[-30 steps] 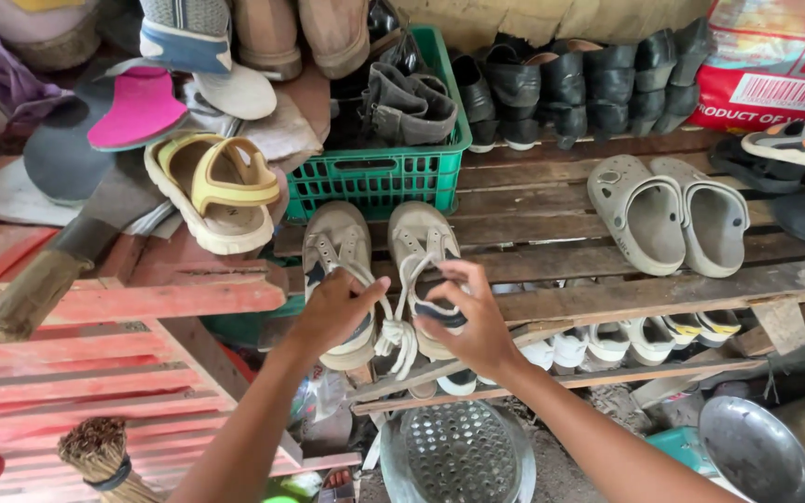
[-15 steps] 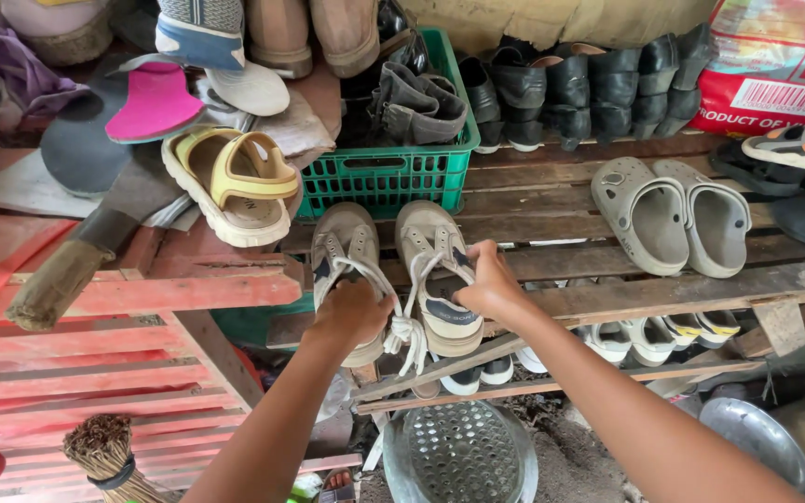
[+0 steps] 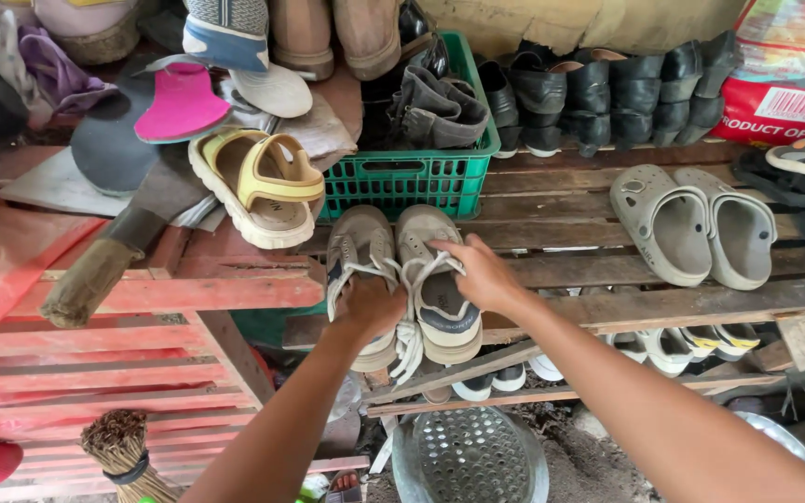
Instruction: Organizing and arranging various shoes and sandals on wooden shelves.
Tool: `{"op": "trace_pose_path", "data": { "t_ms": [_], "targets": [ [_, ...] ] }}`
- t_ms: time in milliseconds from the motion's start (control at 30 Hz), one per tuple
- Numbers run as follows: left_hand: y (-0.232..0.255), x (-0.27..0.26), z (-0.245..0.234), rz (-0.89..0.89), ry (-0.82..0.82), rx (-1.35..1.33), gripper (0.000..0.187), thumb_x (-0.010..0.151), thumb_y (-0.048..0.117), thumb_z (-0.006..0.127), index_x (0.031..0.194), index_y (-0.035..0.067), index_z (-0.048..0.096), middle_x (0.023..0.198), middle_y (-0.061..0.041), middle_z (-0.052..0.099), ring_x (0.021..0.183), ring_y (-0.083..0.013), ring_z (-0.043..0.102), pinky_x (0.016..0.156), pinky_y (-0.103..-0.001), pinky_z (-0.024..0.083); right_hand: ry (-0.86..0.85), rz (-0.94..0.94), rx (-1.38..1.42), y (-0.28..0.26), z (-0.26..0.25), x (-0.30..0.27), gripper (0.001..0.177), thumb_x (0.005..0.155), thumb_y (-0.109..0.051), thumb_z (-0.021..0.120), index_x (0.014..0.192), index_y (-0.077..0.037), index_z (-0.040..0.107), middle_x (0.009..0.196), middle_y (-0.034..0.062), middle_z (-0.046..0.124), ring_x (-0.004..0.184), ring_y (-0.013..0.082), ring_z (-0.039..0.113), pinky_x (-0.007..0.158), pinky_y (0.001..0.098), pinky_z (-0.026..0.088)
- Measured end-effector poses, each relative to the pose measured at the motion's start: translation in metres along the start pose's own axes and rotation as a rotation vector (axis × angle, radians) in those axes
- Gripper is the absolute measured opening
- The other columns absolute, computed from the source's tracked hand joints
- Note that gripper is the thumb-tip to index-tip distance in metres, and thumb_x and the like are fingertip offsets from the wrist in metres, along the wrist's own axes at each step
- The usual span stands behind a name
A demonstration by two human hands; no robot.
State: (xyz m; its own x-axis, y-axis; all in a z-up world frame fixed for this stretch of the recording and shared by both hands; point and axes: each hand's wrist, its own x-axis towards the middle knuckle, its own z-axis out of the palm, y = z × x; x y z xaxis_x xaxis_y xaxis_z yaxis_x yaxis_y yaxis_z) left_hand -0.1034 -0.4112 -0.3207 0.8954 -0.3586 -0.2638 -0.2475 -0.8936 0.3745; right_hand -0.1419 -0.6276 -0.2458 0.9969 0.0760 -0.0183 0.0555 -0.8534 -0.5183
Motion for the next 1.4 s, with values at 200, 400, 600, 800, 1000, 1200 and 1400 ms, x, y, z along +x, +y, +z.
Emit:
{"op": "trace_pose_path", "data": {
  "t_ms": [200,400,600,800,1000,1200,1400],
  "targets": [
    [0.023,-0.03,-0.037,-0.184,0.1,-0.176,0.075,0.095,0.062,0.049,0.132,-0.002,0.061,0.147,-0.034,0.045,0.136,-0.0484,0.047,0.113,-0.05,0.04,0.062,-0.14,-0.023,0.001,0.006,0.004,0.06,0.083,-0.005,0.062,0.136,-0.032,0.061,0.115,0.0147,0.056,0.114,0.0389,0.061,0.095,0.0458,0.05],
    [0.012,-0.024,-0.041,-0.046,0.042,-0.121,0.074,0.093,0.062,0.051,0.121,-0.004,0.068,0.132,-0.03,0.061,0.127,-0.0432,0.059,0.108,-0.048,0.047,0.013,0.026,-0.097,-0.018,0.001,-0.004,0.054,0.089,-0.017,0.063,0.138,-0.04,0.056,0.119,0.0143,0.053,0.105,0.0392,0.065,0.09,0.0487,0.053],
    [0.031,-0.03,-0.056,-0.051,0.012,0.087,0.063,0.093,0.054,0.053,0.115,-0.002,0.072,0.129,-0.024,0.067,0.122,-0.0373,0.064,0.102,-0.045,0.052,0.097,0.049,-0.157,-0.023,0.004,-0.013,0.052,0.092,-0.023,0.062,0.14,-0.041,0.054,0.119,0.0145,0.055,0.097,0.0395,0.069,0.084,0.0503,0.056],
    [0.023,-0.031,-0.029,-0.051,0.112,0.065,0.058,0.098,0.051,0.047,0.112,0.002,0.073,0.123,-0.025,0.069,0.117,-0.0375,0.066,0.101,-0.047,0.052,0.166,0.078,-0.159,-0.036,0.002,-0.021,0.049,0.094,-0.025,0.06,0.14,-0.041,0.055,0.118,0.0137,0.059,0.097,0.0388,0.069,0.079,0.0511,0.056],
    [0.014,-0.047,-0.01,0.026,0.285,0.043,0.052,0.096,0.049,0.052,0.111,0.002,0.069,0.125,-0.024,0.064,0.118,-0.0391,0.062,0.103,-0.047,0.048,0.162,0.091,-0.143,-0.036,0.003,-0.02,0.048,0.095,-0.026,0.061,0.14,-0.041,0.055,0.121,0.0151,0.06,0.101,0.0386,0.069,0.083,0.0518,0.056],
    [0.013,-0.142,-0.085,0.501,0.363,-0.185,0.04,0.094,0.014,0.06,0.133,0.005,0.059,0.141,-0.017,0.059,0.101,-0.0403,0.066,0.083,-0.049,0.053,-0.147,-0.086,-0.204,-0.033,-0.023,0.013,0.079,0.09,-0.024,0.076,0.156,-0.024,0.033,0.141,0.0288,0.039,0.12,0.0433,0.056,0.098,0.049,0.051],
    [-0.01,-0.178,-0.09,0.716,0.65,-0.092,0.036,0.081,-0.003,0.065,0.115,0.007,0.065,0.127,-0.007,0.066,0.102,-0.0322,0.071,0.087,-0.041,0.058,0.221,-0.666,0.438,-0.167,-0.065,-0.012,0.071,0.094,-0.044,0.071,0.153,-0.012,0.046,0.154,0.0143,0.046,0.139,0.0325,0.055,0.107,0.0448,0.054]
  ]
}}
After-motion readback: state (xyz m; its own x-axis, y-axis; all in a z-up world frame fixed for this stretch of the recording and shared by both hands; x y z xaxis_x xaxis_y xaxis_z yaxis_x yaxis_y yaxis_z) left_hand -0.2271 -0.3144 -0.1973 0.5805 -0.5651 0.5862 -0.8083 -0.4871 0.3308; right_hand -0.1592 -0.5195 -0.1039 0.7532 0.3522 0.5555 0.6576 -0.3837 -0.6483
